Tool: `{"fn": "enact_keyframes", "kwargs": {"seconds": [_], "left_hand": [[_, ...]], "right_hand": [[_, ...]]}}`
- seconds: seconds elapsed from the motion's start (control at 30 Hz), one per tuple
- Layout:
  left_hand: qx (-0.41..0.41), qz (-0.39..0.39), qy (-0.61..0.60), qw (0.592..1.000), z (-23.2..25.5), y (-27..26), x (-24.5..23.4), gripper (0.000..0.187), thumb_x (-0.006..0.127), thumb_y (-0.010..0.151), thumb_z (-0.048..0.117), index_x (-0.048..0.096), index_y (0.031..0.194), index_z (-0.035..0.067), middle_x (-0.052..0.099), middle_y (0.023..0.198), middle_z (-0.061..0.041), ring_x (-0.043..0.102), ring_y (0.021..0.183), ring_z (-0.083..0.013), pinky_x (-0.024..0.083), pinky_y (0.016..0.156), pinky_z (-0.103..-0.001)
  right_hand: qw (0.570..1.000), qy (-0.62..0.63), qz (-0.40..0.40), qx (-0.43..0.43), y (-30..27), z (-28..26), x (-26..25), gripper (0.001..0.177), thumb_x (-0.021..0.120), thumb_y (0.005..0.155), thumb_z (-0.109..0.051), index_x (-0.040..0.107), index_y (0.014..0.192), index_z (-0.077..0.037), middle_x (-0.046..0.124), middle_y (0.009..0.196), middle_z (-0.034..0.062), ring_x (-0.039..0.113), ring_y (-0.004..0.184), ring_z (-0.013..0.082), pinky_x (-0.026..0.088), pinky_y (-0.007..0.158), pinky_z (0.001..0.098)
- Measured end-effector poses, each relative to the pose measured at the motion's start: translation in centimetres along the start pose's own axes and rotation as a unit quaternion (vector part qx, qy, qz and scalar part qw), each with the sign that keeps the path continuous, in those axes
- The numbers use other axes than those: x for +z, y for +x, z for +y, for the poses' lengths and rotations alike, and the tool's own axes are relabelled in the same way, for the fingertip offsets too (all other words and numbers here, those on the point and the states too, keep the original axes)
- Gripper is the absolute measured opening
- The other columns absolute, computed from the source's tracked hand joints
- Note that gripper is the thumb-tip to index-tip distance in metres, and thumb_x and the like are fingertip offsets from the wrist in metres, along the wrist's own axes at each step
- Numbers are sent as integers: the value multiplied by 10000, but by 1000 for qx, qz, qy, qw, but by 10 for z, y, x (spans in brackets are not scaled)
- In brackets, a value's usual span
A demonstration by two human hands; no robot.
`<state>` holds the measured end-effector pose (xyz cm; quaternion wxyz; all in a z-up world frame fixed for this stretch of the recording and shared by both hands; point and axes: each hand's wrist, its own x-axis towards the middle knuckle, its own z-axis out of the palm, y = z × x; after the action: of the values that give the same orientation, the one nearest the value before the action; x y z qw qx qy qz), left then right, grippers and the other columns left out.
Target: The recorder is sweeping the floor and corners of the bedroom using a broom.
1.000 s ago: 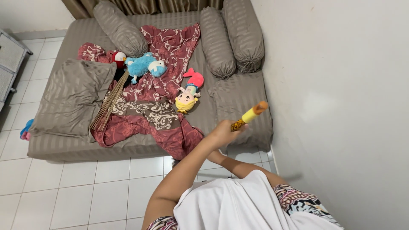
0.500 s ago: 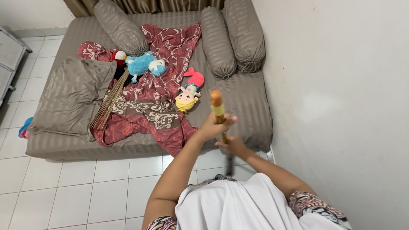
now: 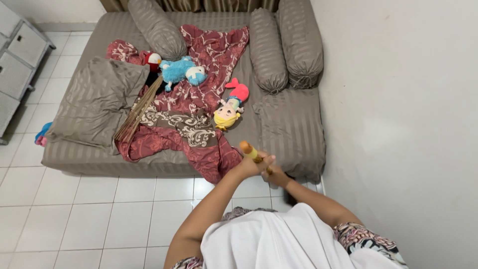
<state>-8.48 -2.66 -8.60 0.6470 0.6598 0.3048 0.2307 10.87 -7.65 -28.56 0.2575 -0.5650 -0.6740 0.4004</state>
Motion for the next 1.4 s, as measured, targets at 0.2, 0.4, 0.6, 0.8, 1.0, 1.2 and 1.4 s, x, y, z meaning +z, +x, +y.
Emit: {"fn": "enact_keyframes", "kwargs": {"seconds": [0.2, 0.4, 0.6, 0.8, 1.0, 1.2, 1.4], "left_hand": [[15, 78, 71, 994, 71, -30, -10, 329, 688, 930, 337, 642, 802, 37, 637, 660, -36, 598, 601, -139, 517, 593, -347], [-53, -2, 221, 974, 84, -16, 3, 422, 701, 908, 426, 738, 857, 9, 662, 638, -93, 660, 575, -171, 531, 603, -354], [-32, -59, 186, 980, 150, -17, 5, 399, 703, 926, 413, 743, 953, 17, 669, 656, -73, 624, 591, -141, 517, 569, -352], [76, -101, 70, 990, 175, 1, 27, 337, 746, 945, 277, 679, 1174, 40, 636, 745, 8, 559, 630, -73, 494, 571, -292], [146, -212, 5, 966, 143, 59, 96, 313, 721, 969, 319, 697, 1110, 40, 602, 803, 62, 539, 762, -36, 493, 689, -246], [114, -333, 46, 935, 154, 106, 165, 349, 699, 948, 418, 678, 911, 71, 552, 696, 53, 510, 675, -59, 455, 624, -248], [132, -480, 48, 866, 157, 136, 216, 388, 697, 919, 460, 657, 843, 82, 524, 672, 50, 483, 648, -76, 419, 591, -282]], "right_hand": [[982, 124, -43, -139, 39, -8, 63, 386, 538, 1034, -182, 511, 1394, -47, 567, 1358, 111, 543, 1258, 208, 467, 1083, 386], [984, 94, -117, -94, 66, 3, 133, 476, 439, 1091, -281, 369, 1520, -89, 392, 1560, 94, 357, 1465, 205, 279, 1199, 385], [994, 55, -41, -81, 55, -58, 107, 404, 518, 1068, -268, 507, 1427, -83, 517, 1479, 102, 453, 1408, 207, 332, 1179, 397], [969, 219, 106, 34, 1, -78, 26, 541, 688, 937, -213, 497, 1425, -81, 611, 1393, 107, 574, 1300, 217, 469, 1080, 397], [952, 44, 270, -136, -53, -38, -66, 555, 664, 951, -101, 447, 1452, 0, 550, 1414, 183, 519, 1326, 279, 424, 1082, 424], [921, -39, 387, -6, -106, 29, -91, 370, 639, 955, -102, 553, 1311, -49, 663, 1155, 75, 644, 1110, 179, 505, 972, 370], [856, -99, 486, 146, -149, 39, -117, 374, 595, 957, -120, 524, 1306, -4, 615, 1228, 118, 591, 1168, 212, 459, 977, 390]]}}
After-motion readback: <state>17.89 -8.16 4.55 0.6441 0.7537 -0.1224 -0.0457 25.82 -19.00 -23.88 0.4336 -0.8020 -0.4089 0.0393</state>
